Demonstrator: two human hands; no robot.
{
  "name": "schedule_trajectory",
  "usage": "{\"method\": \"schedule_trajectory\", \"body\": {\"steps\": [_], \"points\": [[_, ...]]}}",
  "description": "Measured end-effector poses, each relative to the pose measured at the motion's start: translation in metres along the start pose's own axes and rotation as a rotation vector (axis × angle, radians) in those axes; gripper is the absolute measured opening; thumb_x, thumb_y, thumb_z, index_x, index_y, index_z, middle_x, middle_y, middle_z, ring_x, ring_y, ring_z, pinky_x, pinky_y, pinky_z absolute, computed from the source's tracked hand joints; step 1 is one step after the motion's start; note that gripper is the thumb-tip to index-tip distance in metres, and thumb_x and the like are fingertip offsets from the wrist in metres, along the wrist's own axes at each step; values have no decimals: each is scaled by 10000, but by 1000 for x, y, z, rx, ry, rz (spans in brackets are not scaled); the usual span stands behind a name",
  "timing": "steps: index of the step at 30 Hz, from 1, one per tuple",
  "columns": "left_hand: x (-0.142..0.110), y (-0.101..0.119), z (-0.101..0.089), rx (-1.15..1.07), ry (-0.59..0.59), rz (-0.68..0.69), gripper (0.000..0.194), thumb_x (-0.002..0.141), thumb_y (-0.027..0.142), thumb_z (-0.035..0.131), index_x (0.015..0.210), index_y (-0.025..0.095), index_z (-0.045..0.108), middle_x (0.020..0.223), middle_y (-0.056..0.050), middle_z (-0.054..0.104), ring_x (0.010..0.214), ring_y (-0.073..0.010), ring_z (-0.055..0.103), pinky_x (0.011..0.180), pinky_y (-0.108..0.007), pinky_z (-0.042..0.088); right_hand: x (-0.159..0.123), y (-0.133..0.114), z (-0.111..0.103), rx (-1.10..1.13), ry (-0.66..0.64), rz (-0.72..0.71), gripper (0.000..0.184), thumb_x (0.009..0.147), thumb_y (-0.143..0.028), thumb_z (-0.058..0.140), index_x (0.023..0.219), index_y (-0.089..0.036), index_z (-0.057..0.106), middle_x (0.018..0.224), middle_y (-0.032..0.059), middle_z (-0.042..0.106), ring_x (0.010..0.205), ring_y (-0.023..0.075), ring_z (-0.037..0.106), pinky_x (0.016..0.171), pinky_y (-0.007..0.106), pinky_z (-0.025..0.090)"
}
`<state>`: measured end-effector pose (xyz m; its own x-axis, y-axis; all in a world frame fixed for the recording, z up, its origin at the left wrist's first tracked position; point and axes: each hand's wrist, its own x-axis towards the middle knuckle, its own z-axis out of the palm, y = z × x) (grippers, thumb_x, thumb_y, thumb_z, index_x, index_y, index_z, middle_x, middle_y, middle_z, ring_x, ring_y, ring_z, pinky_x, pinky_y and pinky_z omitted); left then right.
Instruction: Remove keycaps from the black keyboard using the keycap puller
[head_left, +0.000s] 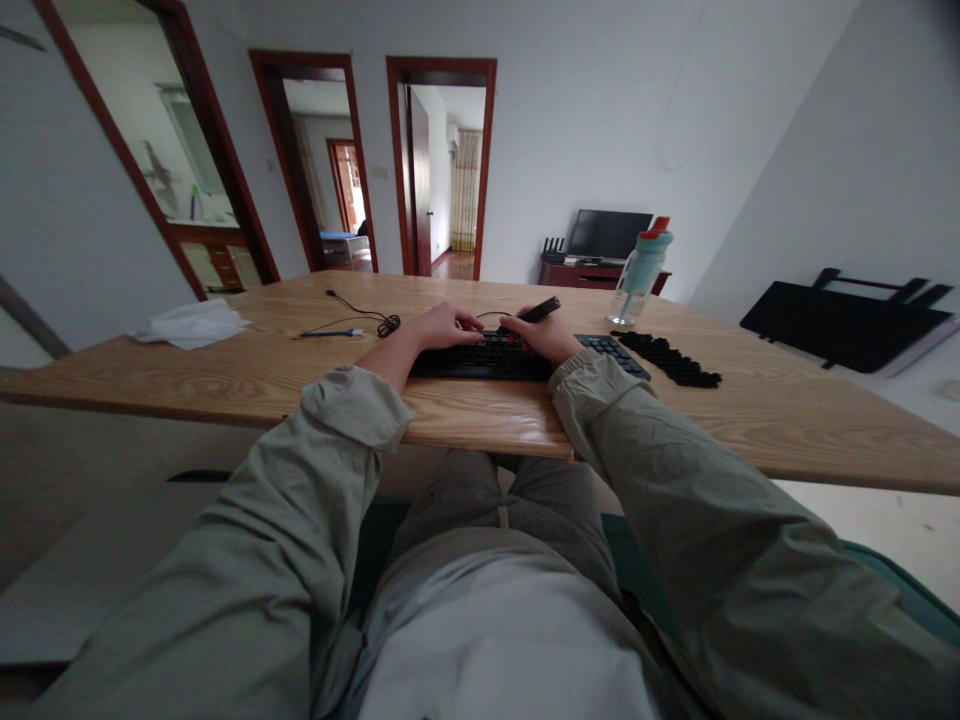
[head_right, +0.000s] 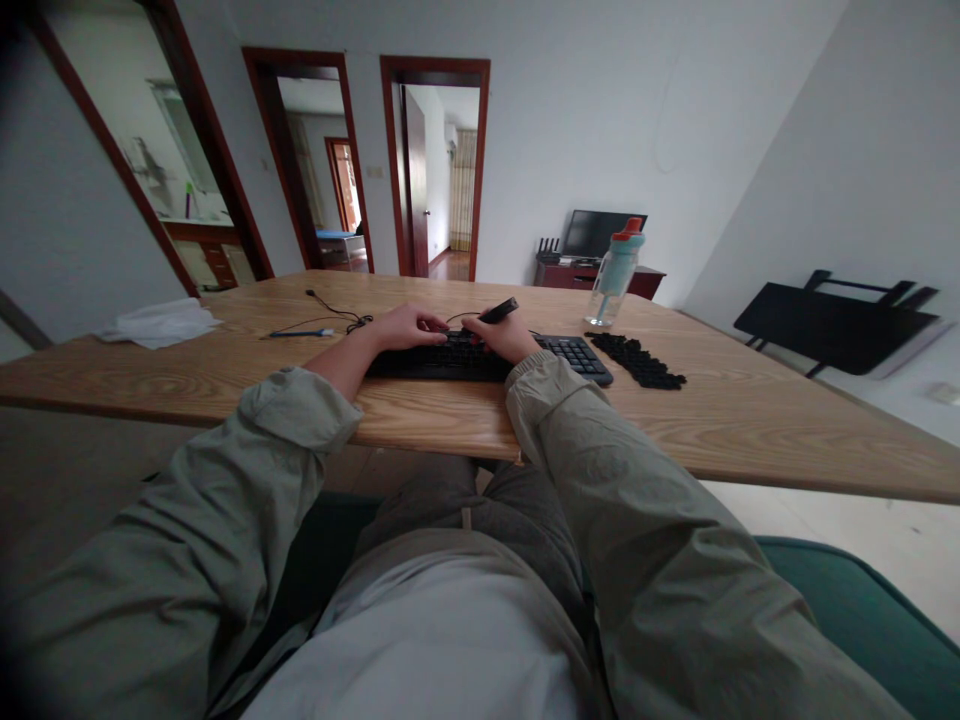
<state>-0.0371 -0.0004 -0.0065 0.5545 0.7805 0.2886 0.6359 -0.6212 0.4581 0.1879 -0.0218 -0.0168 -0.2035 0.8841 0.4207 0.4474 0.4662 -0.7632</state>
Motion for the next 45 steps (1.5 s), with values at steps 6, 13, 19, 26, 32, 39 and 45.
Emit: {"method": "schedule_trajectory", "body": {"steps": [6,13,19,26,32,39,45], "points": [[-1,7,0,16,-96,-28,468,777,448,672,1164,187,713,1069,-53,736,932,-189,646,839,-265,463,0,1,-1,9,5,-19,326,814,-445,622,696,-142,648,622,26,644,454,80,479,429,204,377],[0,11,2,26,-117,-19,463,780,437,659,1161,180,717,986,-48,745,859,-182,643,804,-270,467,2,6,0,87,10,12,386,817,-497,626,769,-119,687,688,64,692,458,85,508,419,206,392],[-3,9,-1,40,-37,-25,410,794,434,629,1075,158,743,982,-54,747,864,-187,646,787,-272,473,1,5,0,71,-12,-15,378,817,-494,635,773,-123,688,684,53,693,456,73,509,431,191,405],[-2,-6,-9,155,146,-134,338,837,339,562,1034,128,737,1029,-87,742,925,-201,659,829,-277,480,0,0,0,77,45,-3,331,825,-454,646,766,-130,676,667,53,687,422,72,497,390,192,374],[4,-31,-10,260,165,-300,312,818,289,566,1038,152,741,1065,-82,737,952,-200,662,850,-247,480,-1,-1,2,1,127,59,344,812,-450,667,688,-129,660,651,69,683,434,87,513,392,199,386],[6,-42,-11,265,119,-383,307,827,322,536,968,152,750,994,-83,742,877,-209,659,794,-258,484,4,5,9,54,147,90,374,810,-490,661,732,-125,677,682,78,694,461,101,542,408,203,406],[8,-50,-10,247,112,-381,297,828,338,527,937,167,743,1000,-76,736,894,-210,651,832,-268,478,5,4,11,23,152,88,423,827,-529,626,735,-121,693,667,81,695,478,110,551,441,210,412]]}}
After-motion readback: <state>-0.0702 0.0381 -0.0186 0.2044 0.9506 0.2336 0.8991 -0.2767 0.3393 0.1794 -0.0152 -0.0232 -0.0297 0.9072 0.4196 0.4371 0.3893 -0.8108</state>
